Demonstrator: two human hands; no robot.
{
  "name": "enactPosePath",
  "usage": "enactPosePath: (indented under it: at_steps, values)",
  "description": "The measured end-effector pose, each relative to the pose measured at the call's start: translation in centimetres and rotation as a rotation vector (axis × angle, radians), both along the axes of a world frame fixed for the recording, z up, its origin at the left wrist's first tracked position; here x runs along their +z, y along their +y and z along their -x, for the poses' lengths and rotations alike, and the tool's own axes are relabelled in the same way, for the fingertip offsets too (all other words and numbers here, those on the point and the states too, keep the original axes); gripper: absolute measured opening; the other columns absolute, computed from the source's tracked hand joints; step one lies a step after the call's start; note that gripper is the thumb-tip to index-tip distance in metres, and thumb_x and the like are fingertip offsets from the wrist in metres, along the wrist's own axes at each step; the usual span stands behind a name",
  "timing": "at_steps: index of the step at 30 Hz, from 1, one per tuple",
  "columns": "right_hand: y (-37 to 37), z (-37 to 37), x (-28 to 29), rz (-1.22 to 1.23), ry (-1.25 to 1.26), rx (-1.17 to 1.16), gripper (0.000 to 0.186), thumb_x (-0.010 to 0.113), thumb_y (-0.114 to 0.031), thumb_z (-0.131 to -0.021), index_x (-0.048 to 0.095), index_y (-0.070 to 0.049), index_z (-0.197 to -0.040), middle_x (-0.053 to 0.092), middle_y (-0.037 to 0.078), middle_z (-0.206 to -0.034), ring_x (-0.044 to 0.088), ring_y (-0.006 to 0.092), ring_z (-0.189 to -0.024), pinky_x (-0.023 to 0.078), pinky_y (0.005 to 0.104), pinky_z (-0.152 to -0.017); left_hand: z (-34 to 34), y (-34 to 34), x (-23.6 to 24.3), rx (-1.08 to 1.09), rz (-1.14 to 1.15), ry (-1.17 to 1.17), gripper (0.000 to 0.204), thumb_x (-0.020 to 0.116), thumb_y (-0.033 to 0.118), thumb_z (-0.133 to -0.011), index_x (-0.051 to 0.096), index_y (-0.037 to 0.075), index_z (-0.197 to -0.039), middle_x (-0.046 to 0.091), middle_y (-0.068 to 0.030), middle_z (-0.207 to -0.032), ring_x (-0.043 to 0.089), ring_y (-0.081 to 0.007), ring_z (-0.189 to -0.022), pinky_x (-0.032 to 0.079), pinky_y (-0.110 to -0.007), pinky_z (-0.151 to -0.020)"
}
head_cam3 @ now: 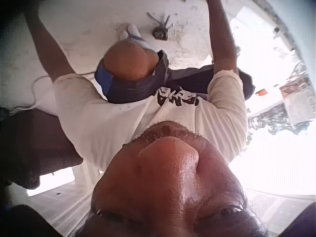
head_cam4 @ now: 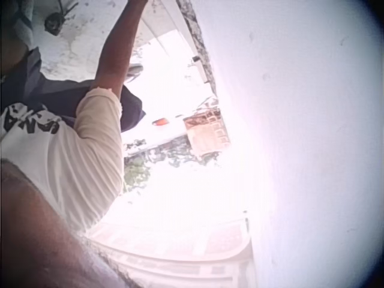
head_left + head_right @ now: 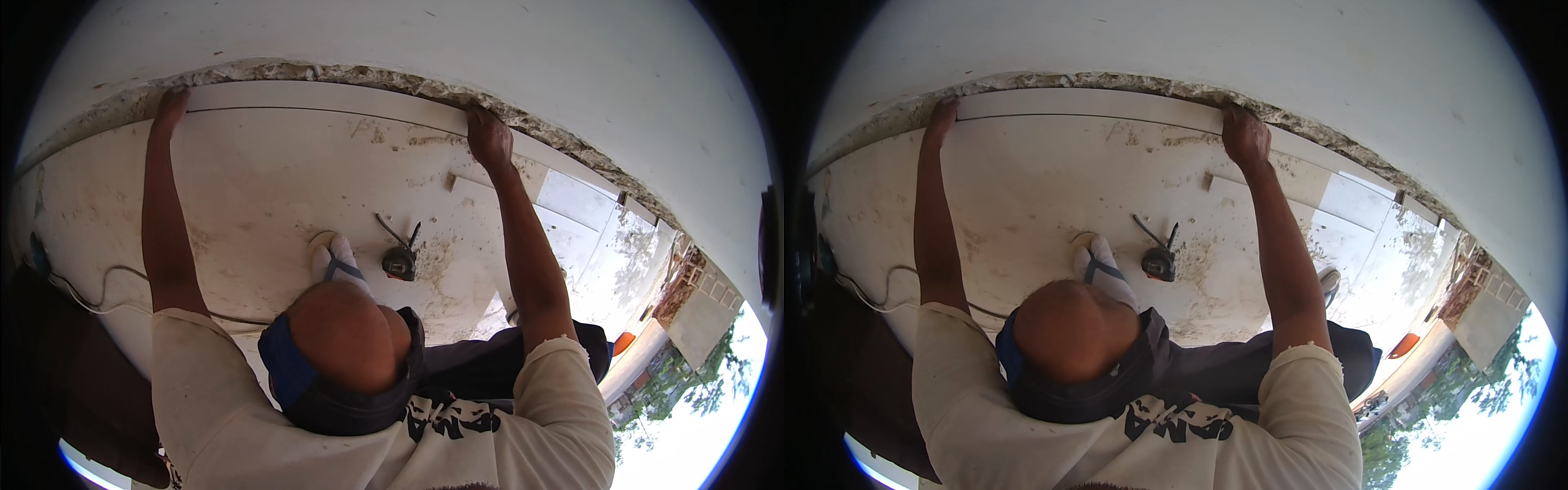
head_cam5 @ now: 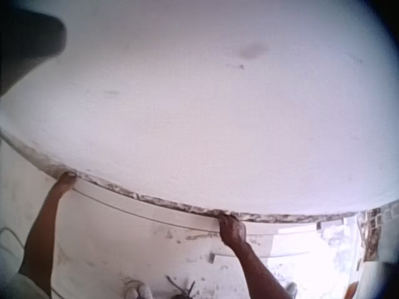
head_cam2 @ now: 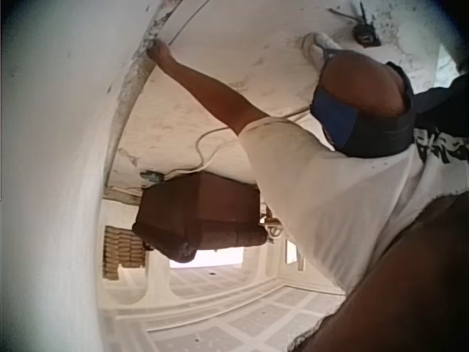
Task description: The person holds and aligns white plastic trim pieces against a rough masonry wall on a tiled floor.
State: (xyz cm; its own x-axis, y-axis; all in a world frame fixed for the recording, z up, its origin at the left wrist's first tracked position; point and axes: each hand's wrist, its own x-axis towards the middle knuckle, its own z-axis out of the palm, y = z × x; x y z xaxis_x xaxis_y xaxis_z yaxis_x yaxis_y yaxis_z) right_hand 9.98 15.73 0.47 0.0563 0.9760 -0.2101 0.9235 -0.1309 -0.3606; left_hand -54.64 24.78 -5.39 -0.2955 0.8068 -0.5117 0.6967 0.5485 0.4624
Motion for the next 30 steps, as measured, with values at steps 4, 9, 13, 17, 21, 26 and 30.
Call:
enactPosePath:
  at_steps: [4,9,13,17,21,26,30]
  values:
    - [-0.4,0.4,0.1,0.003,0.021,-0.021,0.026,0.049,-0.029,-0.09,0.063,-0.015,-0.108,0.065,0.017,-0.102,0.061,0.0391,-0.094,0.048,0.0484,-0.082,0.3,0.1,0.1,0.205,0.133,-0.183,0.042,0.052,0.029,-0.092,0.054,0.001,-0.124,0.06,-0.0143,-0.111,0.058,-0.0237,-0.098,0.053,-0.035,-0.074]
    - [-0.5,0.5,0.1,0.066,-0.023,-0.057,0.028,0.051,-0.031,-0.091,0.062,-0.017,-0.112,0.066,0.017,-0.099,0.062,0.039,-0.093,0.049,0.0465,-0.081,-1.6,-0.5,1.3,0.382,0.038,-0.424,0.041,0.049,0.022,-0.096,0.047,-0.001,-0.129,0.046,-0.012,-0.13,0.048,-0.0232,-0.113,0.055,-0.036,-0.083]
    - [-0.1,0.4,-0.4,0.109,-0.037,-0.046,0.029,0.051,-0.031,-0.091,0.062,-0.016,-0.112,0.066,0.017,-0.1,0.061,0.0394,-0.093,0.048,0.0468,-0.081,-1.7,-1.0,1.1,0.368,0.016,-0.441,0.041,0.049,0.022,-0.096,0.046,-0.001,-0.13,0.046,-0.0127,-0.13,0.048,-0.0232,-0.113,0.055,-0.033,-0.082]
    - [-0.4,0.2,-0.7,-0.014,0.044,-0.022,0.029,0.051,-0.032,-0.091,0.063,-0.014,-0.11,0.066,0.016,-0.1,0.061,0.0394,-0.093,0.048,0.0468,-0.081,-1.8,-1.1,1.2,0.356,0.024,-0.412,0.04,0.049,0.022,-0.096,0.047,0.0,-0.129,0.049,-0.0104,-0.124,0.05,-0.0206,-0.106,0.053,-0.031,-0.076]
    - [-0.2,0.1,-0.5,-0.009,0.051,-0.023,0.027,0.051,-0.031,-0.091,0.064,-0.013,-0.106,0.066,0.016,-0.101,0.062,0.0392,-0.091,0.048,0.048,-0.08,-0.9,-0.7,0.3,0.363,0.055,-0.408,0.037,0.049,0.022,-0.096,0.05,0.003,-0.127,0.052,-0.0066,-0.117,0.051,-0.017,-0.098,0.051,-0.03,-0.072]
    - [-0.4,0.0,-0.6,-0.04,0.031,-0.039,0.025,0.051,-0.029,-0.09,0.065,-0.012,-0.103,0.065,0.016,-0.1,0.061,0.0394,-0.09,0.048,0.0492,-0.078,-1.0,-0.6,-0.1,0.367,0.048,-0.404,0.032,0.05,0.024,-0.095,0.054,0.005,-0.121,0.053,-0.0028,-0.103,0.049,-0.0134,-0.086,0.046,-0.027,-0.065]
    - [-0.2,-0.2,-1.2,-0.113,0.063,-0.007,0.025,0.051,-0.029,-0.09,0.065,-0.012,-0.102,0.065,0.016,-0.1,0.061,0.0395,-0.089,0.049,0.0492,-0.077,0.3,-0.8,-0.6,0.37,0.051,-0.403,0.029,0.052,0.025,-0.095,0.057,0.008,-0.118,0.048,0.0016,-0.09,0.043,-0.0112,-0.077,0.042,-0.028,-0.064]
